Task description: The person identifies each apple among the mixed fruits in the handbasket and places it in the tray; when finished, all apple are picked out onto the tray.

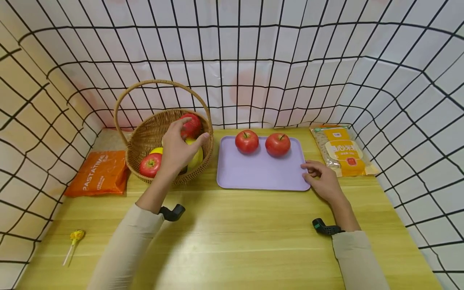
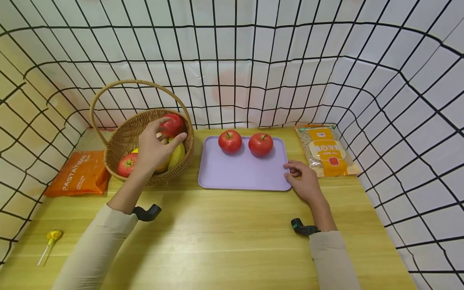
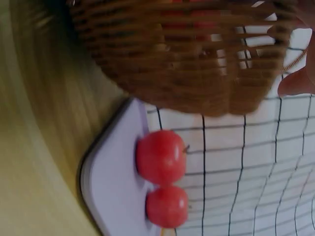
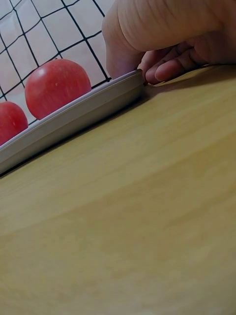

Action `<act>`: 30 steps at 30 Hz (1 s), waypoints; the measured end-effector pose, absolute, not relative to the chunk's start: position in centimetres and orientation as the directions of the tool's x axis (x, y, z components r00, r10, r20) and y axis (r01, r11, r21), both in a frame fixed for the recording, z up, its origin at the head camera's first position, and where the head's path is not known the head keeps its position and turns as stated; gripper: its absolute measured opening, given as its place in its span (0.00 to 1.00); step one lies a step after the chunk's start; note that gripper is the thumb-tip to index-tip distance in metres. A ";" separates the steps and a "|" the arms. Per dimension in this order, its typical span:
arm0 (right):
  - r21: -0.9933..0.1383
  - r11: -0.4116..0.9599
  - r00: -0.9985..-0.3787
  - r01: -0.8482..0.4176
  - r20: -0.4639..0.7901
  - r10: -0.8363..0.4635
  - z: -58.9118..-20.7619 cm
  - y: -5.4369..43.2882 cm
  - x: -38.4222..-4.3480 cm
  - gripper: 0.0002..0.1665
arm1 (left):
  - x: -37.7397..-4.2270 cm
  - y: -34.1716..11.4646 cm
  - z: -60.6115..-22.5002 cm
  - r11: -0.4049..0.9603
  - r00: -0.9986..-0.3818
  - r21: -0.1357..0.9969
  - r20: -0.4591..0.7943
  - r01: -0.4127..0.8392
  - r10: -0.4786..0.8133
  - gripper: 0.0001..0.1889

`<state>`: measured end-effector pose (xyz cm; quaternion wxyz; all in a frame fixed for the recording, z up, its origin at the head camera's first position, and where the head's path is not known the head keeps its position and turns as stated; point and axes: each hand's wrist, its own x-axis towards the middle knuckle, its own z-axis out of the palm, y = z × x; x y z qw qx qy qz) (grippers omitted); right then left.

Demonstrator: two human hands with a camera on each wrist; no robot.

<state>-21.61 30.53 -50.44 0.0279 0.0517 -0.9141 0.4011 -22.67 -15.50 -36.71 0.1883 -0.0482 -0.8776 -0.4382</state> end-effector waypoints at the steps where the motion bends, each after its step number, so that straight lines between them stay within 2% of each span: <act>1: -0.731 0.673 -0.993 -0.117 0.093 -0.072 -50.4 30.5 -21.6 0.18 | -23.0 -15.8 -36.7 0.632 -0.929 0.742 0.359 0.224 -0.093 0.41; 10: -0.736 0.665 -0.992 -0.122 0.103 -0.067 -50.6 30.3 -21.6 0.17 | -25.0 -17.2 -36.5 0.646 -0.960 0.761 0.219 0.056 -0.175 0.44; 20: -0.727 0.667 -0.986 -0.162 0.149 -0.078 -50.6 30.3 -21.5 0.17 | -26.2 -18.4 -36.6 0.655 -0.975 0.755 0.117 -0.037 -0.191 0.46; 30: -0.720 0.678 -0.988 -0.148 0.136 -0.071 -50.3 30.4 -21.5 0.17 | -27.2 -18.5 -36.1 0.675 -0.984 0.732 0.033 -0.095 -0.175 0.49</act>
